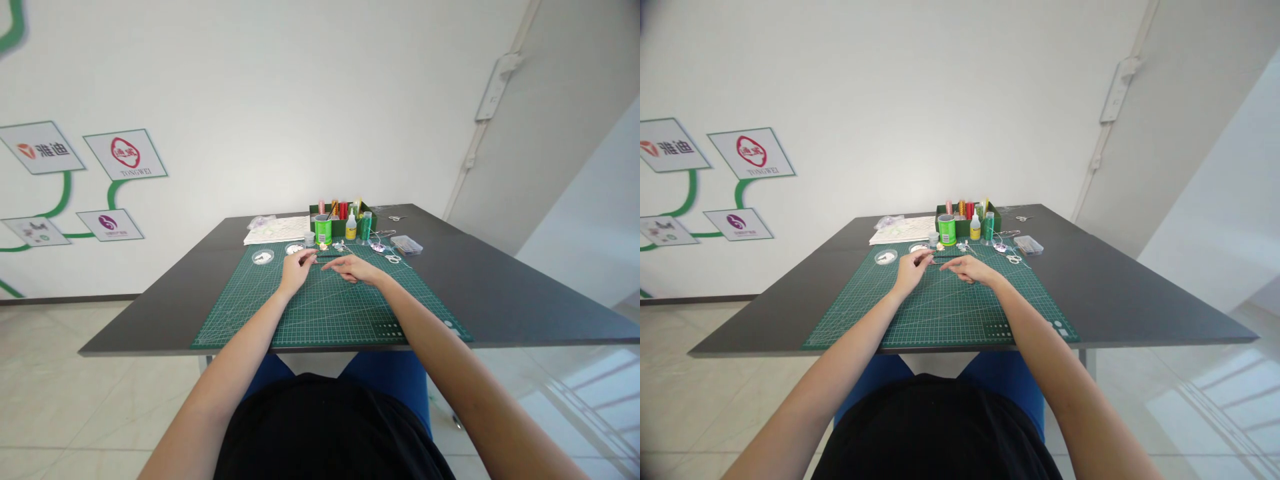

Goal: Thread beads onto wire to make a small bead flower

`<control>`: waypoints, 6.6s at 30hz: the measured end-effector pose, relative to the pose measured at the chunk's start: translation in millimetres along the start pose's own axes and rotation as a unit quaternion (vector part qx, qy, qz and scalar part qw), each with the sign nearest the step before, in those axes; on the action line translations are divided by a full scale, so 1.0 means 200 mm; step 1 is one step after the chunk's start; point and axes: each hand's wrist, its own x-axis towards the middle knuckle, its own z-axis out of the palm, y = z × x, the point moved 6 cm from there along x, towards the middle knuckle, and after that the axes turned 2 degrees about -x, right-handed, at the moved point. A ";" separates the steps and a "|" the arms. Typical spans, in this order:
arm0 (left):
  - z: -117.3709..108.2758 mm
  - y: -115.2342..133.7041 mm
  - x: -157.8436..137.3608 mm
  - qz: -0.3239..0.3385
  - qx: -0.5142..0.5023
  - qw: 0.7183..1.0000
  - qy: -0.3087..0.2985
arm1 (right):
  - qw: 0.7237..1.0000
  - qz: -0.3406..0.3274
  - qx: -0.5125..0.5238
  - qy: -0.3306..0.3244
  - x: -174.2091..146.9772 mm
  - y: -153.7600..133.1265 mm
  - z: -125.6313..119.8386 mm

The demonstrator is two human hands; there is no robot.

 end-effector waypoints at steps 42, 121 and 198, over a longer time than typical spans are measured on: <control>0.12 0.05 -0.04 0.086 0.199 0.962 -0.166 | 0.978 -0.065 0.198 -0.014 -0.05 -0.08 -0.05; 0.03 -0.08 0.04 -0.046 -0.174 0.983 -0.039 | 0.961 0.019 0.187 0.203 0.01 0.12 -0.23; 0.04 -0.03 0.00 0.055 0.167 0.980 -0.089 | 0.991 -0.119 -0.004 0.061 -0.02 -0.13 0.02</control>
